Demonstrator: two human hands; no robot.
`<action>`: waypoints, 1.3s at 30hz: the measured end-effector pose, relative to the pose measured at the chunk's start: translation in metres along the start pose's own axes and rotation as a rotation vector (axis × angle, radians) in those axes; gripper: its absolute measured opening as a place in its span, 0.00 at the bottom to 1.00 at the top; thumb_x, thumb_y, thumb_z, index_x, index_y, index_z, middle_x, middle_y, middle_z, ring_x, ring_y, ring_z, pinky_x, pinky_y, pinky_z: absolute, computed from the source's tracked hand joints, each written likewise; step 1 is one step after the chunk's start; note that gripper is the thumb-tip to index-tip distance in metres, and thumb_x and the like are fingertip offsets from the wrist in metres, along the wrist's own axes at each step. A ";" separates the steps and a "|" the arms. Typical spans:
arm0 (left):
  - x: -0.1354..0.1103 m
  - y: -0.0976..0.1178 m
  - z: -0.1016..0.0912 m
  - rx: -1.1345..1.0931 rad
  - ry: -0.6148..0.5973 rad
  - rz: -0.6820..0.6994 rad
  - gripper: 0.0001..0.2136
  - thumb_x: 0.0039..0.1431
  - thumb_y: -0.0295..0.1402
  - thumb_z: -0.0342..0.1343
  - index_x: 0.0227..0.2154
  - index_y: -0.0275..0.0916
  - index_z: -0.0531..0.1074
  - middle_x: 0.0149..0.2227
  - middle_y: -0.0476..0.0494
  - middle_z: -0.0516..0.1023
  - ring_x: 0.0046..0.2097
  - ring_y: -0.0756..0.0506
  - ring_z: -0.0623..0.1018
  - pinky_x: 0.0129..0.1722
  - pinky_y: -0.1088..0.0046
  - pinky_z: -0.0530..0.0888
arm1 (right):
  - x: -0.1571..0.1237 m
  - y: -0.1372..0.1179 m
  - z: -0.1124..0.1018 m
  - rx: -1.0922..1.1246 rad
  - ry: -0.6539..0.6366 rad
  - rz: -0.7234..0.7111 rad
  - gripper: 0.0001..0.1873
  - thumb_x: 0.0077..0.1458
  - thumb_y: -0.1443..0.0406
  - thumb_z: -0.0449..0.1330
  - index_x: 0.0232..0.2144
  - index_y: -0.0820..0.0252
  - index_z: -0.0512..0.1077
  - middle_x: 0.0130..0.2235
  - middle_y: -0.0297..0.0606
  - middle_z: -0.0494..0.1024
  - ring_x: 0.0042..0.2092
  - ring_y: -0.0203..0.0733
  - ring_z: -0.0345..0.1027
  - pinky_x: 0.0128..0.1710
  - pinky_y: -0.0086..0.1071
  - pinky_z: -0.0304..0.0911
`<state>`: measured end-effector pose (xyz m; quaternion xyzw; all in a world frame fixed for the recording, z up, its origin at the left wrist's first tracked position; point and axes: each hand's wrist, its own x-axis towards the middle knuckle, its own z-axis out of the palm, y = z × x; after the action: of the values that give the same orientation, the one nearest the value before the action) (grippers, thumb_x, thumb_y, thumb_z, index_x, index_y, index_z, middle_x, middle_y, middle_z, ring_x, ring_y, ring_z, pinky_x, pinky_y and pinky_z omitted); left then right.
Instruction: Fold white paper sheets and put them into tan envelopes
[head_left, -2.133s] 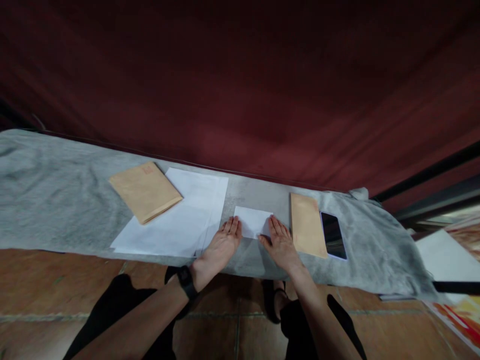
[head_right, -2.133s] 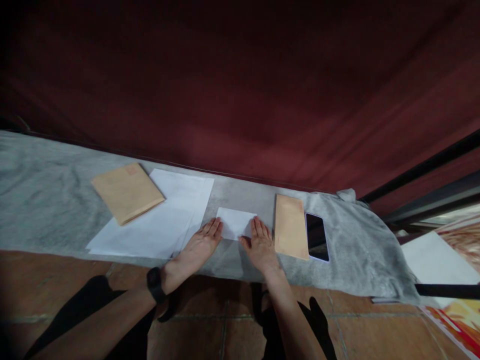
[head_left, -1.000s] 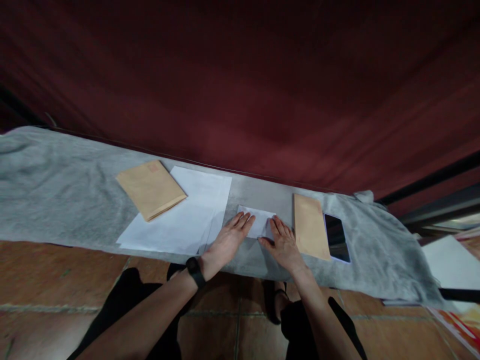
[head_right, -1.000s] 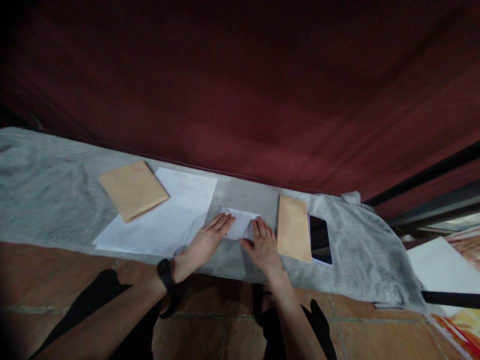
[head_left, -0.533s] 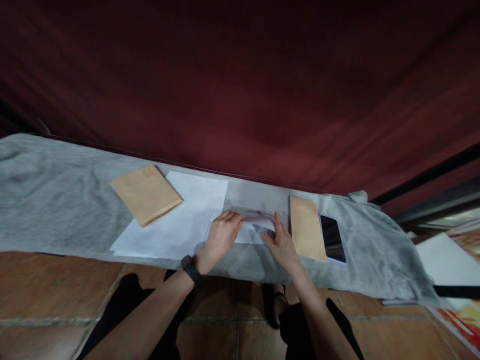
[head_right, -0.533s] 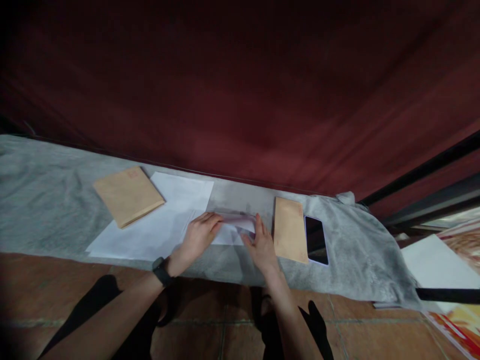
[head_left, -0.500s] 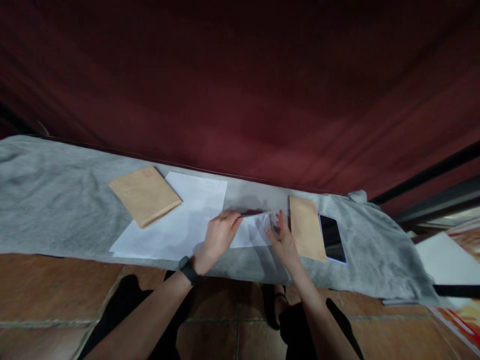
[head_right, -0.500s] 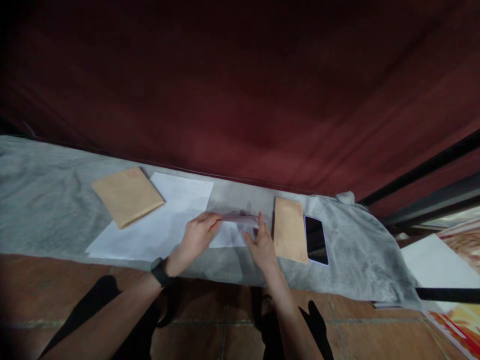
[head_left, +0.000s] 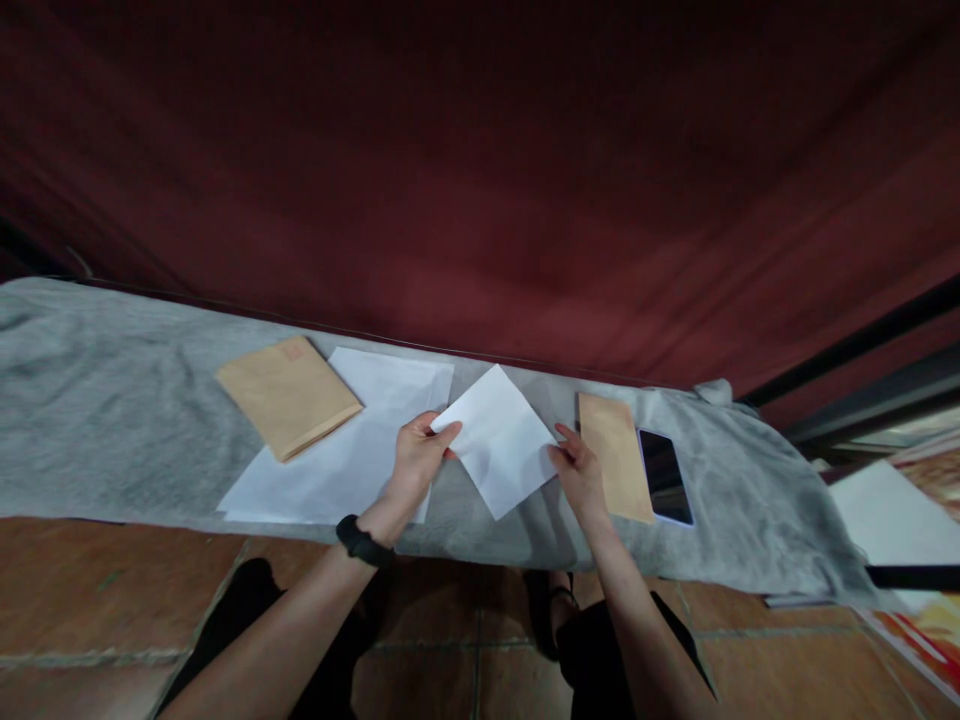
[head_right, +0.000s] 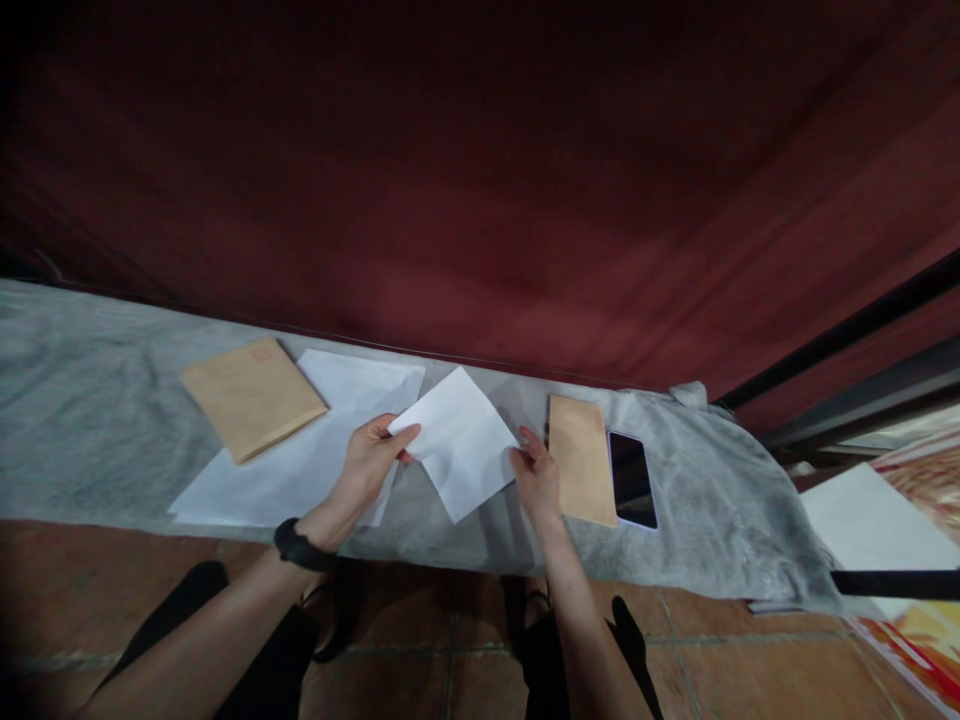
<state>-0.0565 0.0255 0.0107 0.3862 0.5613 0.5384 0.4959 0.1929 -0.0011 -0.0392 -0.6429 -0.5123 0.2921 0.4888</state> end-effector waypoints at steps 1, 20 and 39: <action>0.000 0.001 -0.001 -0.034 0.007 -0.025 0.13 0.39 0.39 0.68 0.24 0.36 0.74 0.21 0.54 0.73 0.19 0.54 0.68 0.18 0.80 0.65 | 0.003 -0.002 -0.002 0.047 0.011 0.006 0.32 0.51 0.51 0.60 0.54 0.64 0.71 0.32 0.38 0.76 0.31 0.41 0.68 0.32 0.35 0.65; -0.021 -0.027 -0.004 0.011 -0.128 -0.319 0.08 0.49 0.26 0.63 0.32 0.36 0.71 0.31 0.48 0.74 0.34 0.47 0.78 0.30 0.68 0.82 | -0.004 -0.001 0.010 -0.420 0.134 -0.257 0.23 0.61 0.67 0.51 0.58 0.59 0.68 0.67 0.55 0.56 0.51 0.49 0.72 0.47 0.44 0.73; -0.018 -0.029 -0.006 0.591 -0.346 -0.292 0.09 0.62 0.25 0.49 0.45 0.37 0.62 0.21 0.54 0.72 0.21 0.47 0.78 0.20 0.76 0.75 | -0.042 -0.001 0.065 -0.912 -0.078 -0.466 0.30 0.71 0.57 0.44 0.68 0.70 0.55 0.68 0.54 0.57 0.69 0.53 0.52 0.66 0.49 0.51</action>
<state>-0.0552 0.0031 -0.0154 0.5138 0.6497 0.2033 0.5220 0.1232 -0.0193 -0.0665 -0.6480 -0.7352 -0.0539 0.1915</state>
